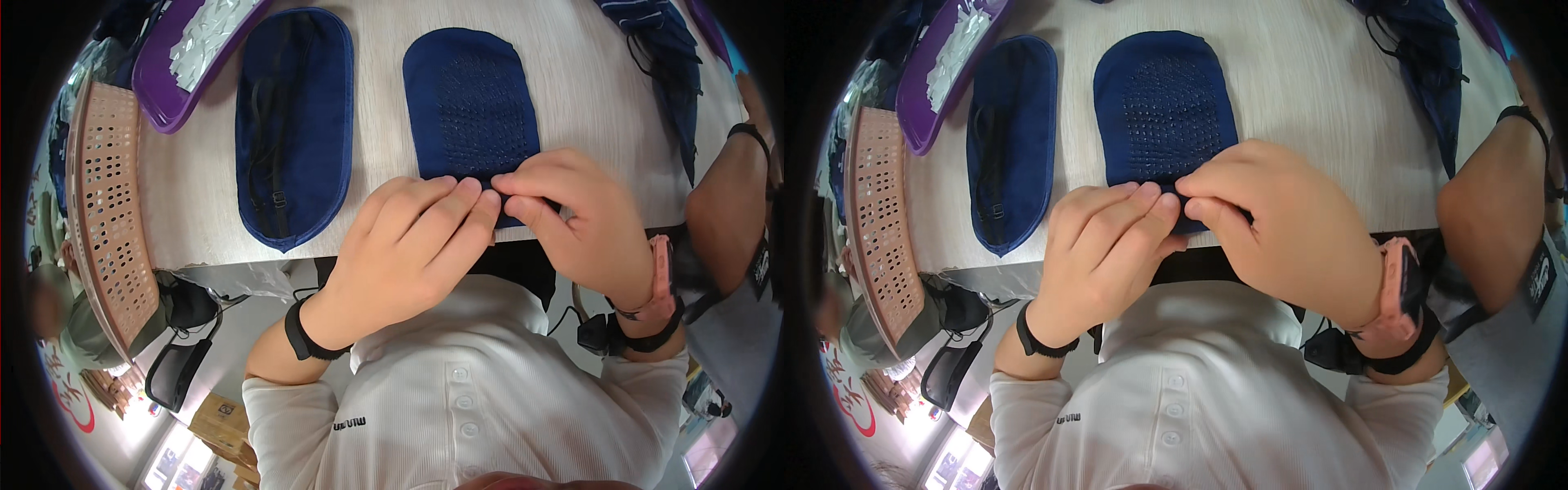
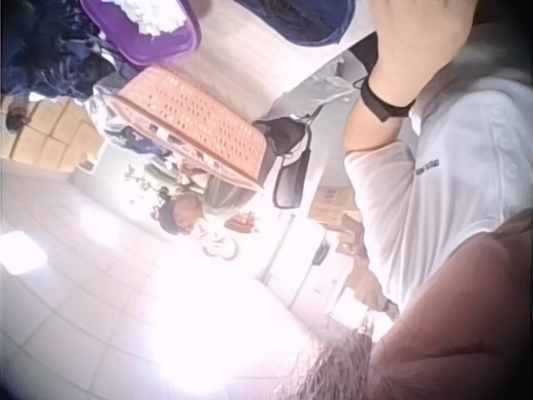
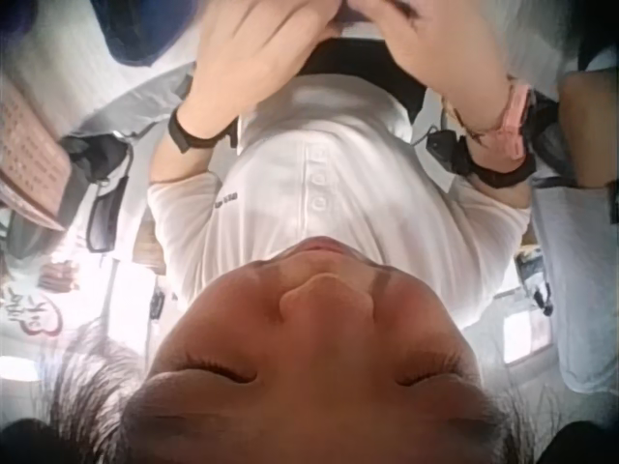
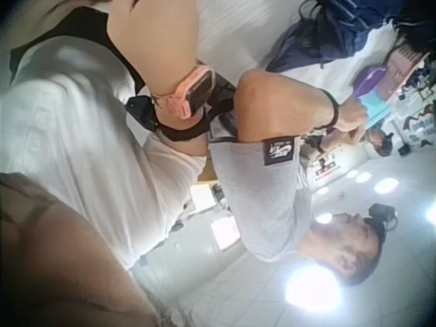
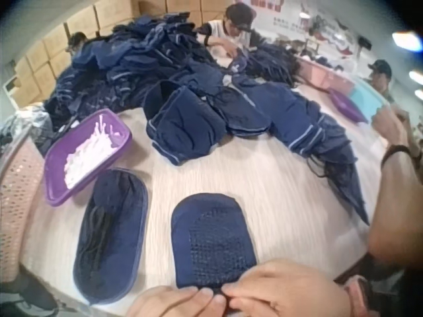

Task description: Folding blue slipper socks with grip soles in a manufacturing setting.

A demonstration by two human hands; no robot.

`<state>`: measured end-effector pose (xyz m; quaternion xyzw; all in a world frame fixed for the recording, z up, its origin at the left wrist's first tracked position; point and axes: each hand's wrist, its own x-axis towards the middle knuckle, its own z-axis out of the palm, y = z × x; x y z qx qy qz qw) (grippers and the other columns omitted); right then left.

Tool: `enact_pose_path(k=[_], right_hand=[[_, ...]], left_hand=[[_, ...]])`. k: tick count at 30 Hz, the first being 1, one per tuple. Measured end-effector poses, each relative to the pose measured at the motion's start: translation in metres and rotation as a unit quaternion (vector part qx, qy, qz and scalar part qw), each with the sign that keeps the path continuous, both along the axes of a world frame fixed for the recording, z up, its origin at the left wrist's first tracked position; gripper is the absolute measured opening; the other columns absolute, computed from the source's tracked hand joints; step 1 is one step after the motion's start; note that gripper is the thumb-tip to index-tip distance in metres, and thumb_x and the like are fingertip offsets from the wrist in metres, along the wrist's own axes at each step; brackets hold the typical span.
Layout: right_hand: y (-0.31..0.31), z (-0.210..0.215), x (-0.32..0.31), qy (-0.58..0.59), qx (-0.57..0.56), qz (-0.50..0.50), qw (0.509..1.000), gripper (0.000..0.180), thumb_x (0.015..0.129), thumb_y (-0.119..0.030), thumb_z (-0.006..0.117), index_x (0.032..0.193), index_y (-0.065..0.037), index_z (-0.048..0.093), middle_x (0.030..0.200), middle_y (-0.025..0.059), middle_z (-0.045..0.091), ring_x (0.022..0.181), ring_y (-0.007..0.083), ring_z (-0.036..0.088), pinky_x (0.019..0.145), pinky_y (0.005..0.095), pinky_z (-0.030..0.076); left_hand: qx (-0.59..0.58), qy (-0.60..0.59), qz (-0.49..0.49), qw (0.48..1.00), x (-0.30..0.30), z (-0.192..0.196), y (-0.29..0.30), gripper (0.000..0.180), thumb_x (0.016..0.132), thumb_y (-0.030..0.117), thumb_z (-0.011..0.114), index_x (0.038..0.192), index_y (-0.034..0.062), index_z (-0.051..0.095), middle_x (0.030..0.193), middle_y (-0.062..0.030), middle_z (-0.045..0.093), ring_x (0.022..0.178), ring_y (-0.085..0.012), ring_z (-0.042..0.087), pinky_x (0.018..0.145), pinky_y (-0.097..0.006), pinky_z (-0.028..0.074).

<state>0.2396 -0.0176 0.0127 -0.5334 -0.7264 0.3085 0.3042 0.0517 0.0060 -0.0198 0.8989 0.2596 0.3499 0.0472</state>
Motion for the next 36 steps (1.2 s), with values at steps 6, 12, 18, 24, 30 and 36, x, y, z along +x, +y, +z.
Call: enact_pose_path(k=[6, 12, 18, 24, 30, 36], right_hand=[[-0.008, -0.003, 0.003, -0.150, 0.264, 0.073, 0.950, 0.022, 0.067, -0.003, 0.062, 0.089, -0.003, 0.060, 0.089, 0.0070, 0.056, 0.077, 0.0239, 0.055, 0.065, 0.0330, 0.048], [-0.003, -0.020, 0.003, -0.114, 0.236, 0.042, 0.964, 0.026, 0.065, 0.001, 0.059, 0.090, -0.002, 0.059, 0.088, 0.0075, 0.055, 0.077, 0.0245, 0.055, 0.064, 0.0316, 0.047], [-0.008, -0.011, 0.001, -0.060, 0.151, 0.049, 0.985, 0.024, 0.065, 0.003, 0.057, 0.089, -0.004, 0.059, 0.084, 0.0058, 0.056, 0.072, 0.0254, 0.052, 0.062, 0.0315, 0.044], [-0.002, 0.001, -0.001, -0.029, 0.030, 0.021, 0.999, 0.016, 0.072, -0.003, 0.057, 0.087, -0.005, 0.060, 0.083, 0.0082, 0.058, 0.073, 0.0275, 0.053, 0.066, 0.0339, 0.043], [0.006, -0.001, 0.000, 0.043, -0.032, -0.003, 0.999, 0.012, 0.076, -0.006, 0.055, 0.086, -0.003, 0.061, 0.077, 0.0110, 0.060, 0.075, 0.0282, 0.055, 0.067, 0.0352, 0.044], [-0.001, -0.004, 0.001, -0.020, 0.062, 0.010, 0.998, 0.013, 0.072, -0.007, 0.059, 0.085, -0.003, 0.061, 0.083, 0.0093, 0.059, 0.079, 0.0262, 0.055, 0.066, 0.0348, 0.046]], left_hand=[[-0.077, 0.008, -0.008, 0.997, 0.002, 0.006, 0.007, 0.034, 0.064, 0.016, 0.070, 0.095, 0.0045, 0.059, 0.089, -0.0025, 0.058, 0.082, -0.0211, 0.054, 0.069, -0.030, 0.044], [-0.170, 0.031, -0.004, 0.985, 0.007, 0.018, 0.012, 0.026, 0.073, 0.017, 0.062, 0.095, 0.0033, 0.058, 0.086, -0.0056, 0.058, 0.078, -0.0231, 0.053, 0.069, -0.033, 0.042], [-0.224, 0.057, -0.011, 0.973, 0.002, 0.022, 0.005, 0.020, 0.079, 0.014, 0.057, 0.095, 0.0018, 0.058, 0.085, -0.0083, 0.058, 0.075, -0.0257, 0.051, 0.067, -0.034, 0.042], [-0.117, 0.007, 0.016, 0.993, 0.002, 0.011, 0.002, 0.025, 0.073, 0.015, 0.064, 0.095, 0.0050, 0.058, 0.086, -0.0039, 0.055, 0.078, -0.0196, 0.052, 0.066, -0.030, 0.042], [-0.037, 0.015, -0.024, 0.999, -0.003, 0.008, 0.006, 0.030, 0.069, 0.018, 0.069, 0.095, 0.0063, 0.060, 0.092, -0.0041, 0.058, 0.083, -0.0202, 0.053, 0.068, -0.033, 0.043], [-0.069, 0.018, -0.013, 0.997, -0.002, 0.007, 0.007, 0.033, 0.066, 0.017, 0.069, 0.096, 0.0061, 0.060, 0.092, -0.0039, 0.059, 0.080, -0.0210, 0.054, 0.068, -0.032, 0.042]])
